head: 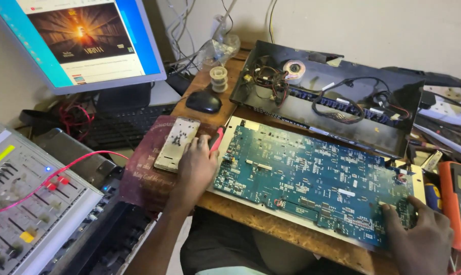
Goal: The person uses a multimeter to test various points on a green circuit board. They hold the probes against different components while observing the digital display, occasionally adjusting the multimeter dial and repositioning the board on the workbench.
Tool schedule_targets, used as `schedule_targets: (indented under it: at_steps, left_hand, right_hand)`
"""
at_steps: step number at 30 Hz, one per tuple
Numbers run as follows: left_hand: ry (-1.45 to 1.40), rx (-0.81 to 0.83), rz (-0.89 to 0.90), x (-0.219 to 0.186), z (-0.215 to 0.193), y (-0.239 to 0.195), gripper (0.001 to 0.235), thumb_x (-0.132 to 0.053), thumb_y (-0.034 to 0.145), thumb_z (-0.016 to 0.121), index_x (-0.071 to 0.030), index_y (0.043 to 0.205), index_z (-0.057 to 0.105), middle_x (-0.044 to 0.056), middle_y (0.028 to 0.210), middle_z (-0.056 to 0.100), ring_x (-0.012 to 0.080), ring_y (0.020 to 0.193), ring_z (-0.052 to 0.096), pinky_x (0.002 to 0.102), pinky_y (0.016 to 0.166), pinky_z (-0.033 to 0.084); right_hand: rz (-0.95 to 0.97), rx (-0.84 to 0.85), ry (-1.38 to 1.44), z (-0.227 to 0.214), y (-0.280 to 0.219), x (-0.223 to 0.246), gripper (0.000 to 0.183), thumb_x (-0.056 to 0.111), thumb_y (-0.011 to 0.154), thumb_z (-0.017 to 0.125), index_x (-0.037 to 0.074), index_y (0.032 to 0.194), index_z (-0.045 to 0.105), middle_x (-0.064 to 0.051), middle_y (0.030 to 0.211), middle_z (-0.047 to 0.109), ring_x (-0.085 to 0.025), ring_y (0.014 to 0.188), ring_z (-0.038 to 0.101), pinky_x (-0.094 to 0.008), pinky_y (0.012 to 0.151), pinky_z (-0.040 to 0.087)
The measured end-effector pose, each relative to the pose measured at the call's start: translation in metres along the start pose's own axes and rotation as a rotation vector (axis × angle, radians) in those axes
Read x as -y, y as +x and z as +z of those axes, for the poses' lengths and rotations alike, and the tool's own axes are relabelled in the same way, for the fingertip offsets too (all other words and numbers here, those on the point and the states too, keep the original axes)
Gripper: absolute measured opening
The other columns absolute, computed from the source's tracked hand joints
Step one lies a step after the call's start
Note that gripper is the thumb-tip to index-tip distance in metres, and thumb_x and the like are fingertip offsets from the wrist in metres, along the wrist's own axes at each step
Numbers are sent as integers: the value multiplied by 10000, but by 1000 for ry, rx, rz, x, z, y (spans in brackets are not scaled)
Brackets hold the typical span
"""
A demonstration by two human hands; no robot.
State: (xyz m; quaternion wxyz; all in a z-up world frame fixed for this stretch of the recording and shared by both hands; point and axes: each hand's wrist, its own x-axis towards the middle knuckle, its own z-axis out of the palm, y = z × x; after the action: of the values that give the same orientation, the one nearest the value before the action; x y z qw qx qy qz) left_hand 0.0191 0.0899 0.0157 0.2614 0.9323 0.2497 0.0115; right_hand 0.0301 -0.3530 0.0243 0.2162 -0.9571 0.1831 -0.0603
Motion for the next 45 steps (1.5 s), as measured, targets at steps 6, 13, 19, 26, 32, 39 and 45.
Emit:
schedule_targets:
  at_steps: [6,13,19,26,32,39,45]
  left_hand:
    - [-3,-246,167,7,-8,19,326,-38,991,648,-50,1316,660,97,1173,644,210,1045,614,278,821,632]
    - [-21,-398,275,4,-14,44,223,-89,977,776,-56,1194,737,116,1070,680,253,989,636,344,873,612]
    - [-45,-343,307,-1,6,61,385,103,847,742,-16,1204,661,172,1167,656,358,1002,682,451,760,623]
    - [-39,-233,236,-23,11,16,379,-168,1078,605,-28,1431,620,125,1395,634,243,1192,629,360,997,585]
    - [-375,190,-99,-48,-23,-31,643,-504,1069,439,-193,1630,405,113,1593,487,262,1272,636,462,1001,577]
    - [-519,106,-142,-59,-45,-44,686,-499,1012,536,-189,1616,435,95,1636,444,250,1395,584,432,1058,607]
    - [-435,191,-220,-53,-54,-51,704,-547,1010,501,-254,1644,409,67,1681,428,282,1349,631,492,1058,566]
  right_hand:
    - [-14,-5,51,-2,-6,3,698,453,987,728,103,1585,648,-360,1507,514,-521,1432,406,-674,1125,365]
    - [-6,-7,14,1,-3,4,703,488,998,699,116,1591,643,-366,1522,511,-537,1420,426,-677,1124,369]
    - [10,-1,52,-6,-9,13,688,437,986,702,105,1586,642,-354,1550,497,-518,1442,405,-677,1135,359]
    - [21,10,38,2,3,-3,714,483,964,703,143,1588,641,-359,1522,536,-520,1439,407,-658,1146,344]
    - [15,-4,160,-8,-4,12,719,413,935,773,90,1567,656,-352,1460,509,-503,1387,420,-653,1117,364]
    - [-39,-116,365,8,-7,1,744,233,854,907,-40,1513,695,-325,1413,600,-425,1093,673,-514,993,525]
    - [44,-56,265,-7,-14,21,810,284,856,910,-26,1561,658,-303,1379,634,-420,1119,652,-538,960,539]
